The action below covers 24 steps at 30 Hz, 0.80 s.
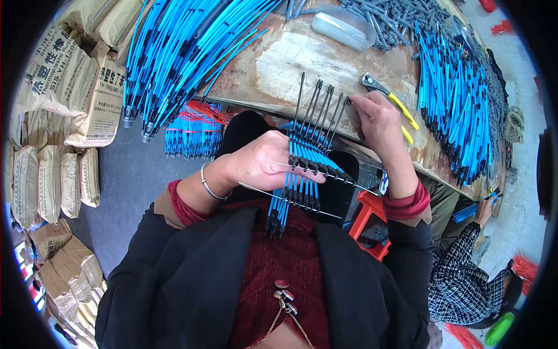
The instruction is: The person assembles umbrella frame components by gathering plastic ribs, threading a metal wire through the ends of the ribs, inserting the wire into a central plastic hub, and securing the assembly using pliers.
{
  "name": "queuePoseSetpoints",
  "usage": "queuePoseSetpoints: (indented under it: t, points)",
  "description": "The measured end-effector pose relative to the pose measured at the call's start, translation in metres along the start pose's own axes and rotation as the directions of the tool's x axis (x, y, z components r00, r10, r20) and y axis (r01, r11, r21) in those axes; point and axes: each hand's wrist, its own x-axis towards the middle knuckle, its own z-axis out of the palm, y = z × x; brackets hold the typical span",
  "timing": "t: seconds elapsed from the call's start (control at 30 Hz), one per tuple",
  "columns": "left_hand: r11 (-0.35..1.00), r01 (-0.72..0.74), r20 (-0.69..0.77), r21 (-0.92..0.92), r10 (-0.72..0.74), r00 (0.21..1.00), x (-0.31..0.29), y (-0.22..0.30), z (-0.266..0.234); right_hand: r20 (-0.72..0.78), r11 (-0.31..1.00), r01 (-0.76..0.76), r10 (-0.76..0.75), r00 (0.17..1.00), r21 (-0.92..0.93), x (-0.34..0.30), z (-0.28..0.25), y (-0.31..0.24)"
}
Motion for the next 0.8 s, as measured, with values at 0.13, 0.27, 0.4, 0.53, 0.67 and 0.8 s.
queuePoseSetpoints:
  t: [0.13, 0.27, 0.4, 0.53, 0.67, 0.8]
  points:
    - [0.962, 0.165, -0.041, -0.219, -0.178, 0.983, -0.002, 0.008, 0.003, -0.013, 0.999, 0.010, -0.010, 1.000, 0.043, 0.002, 0.001, 0.003]
    - [1.000, 0.013, 0.011, -0.018, -0.013, 1.000, -0.004, -0.004, -0.001, -0.012, 0.999, 0.053, -0.053, 0.999, 0.005, 0.008, 0.004, 0.002]
    - [0.999, 0.011, 0.075, 0.036, -0.014, 0.997, -0.002, -0.005, -0.003, 0.001, 0.997, 0.068, -0.068, 0.998, -0.047, 0.011, 0.004, 0.001]
    - [1.000, -0.011, 0.043, 0.018, 0.011, 0.999, -0.001, -0.006, -0.003, 0.045, 0.988, 0.125, -0.122, 0.992, -0.093, 0.016, 0.005, 0.003]
    - [0.999, -0.035, 0.013, -0.020, 0.035, 0.999, -0.003, -0.009, -0.001, 0.188, 0.968, 0.210, -0.183, 0.965, -0.135, 0.025, -0.005, -0.005]
    - [0.997, -0.075, 0.033, 0.026, 0.074, 0.997, -0.002, -0.006, -0.003, 0.349, 0.914, 0.343, -0.255, 0.902, -0.216, 0.032, -0.022, -0.023]
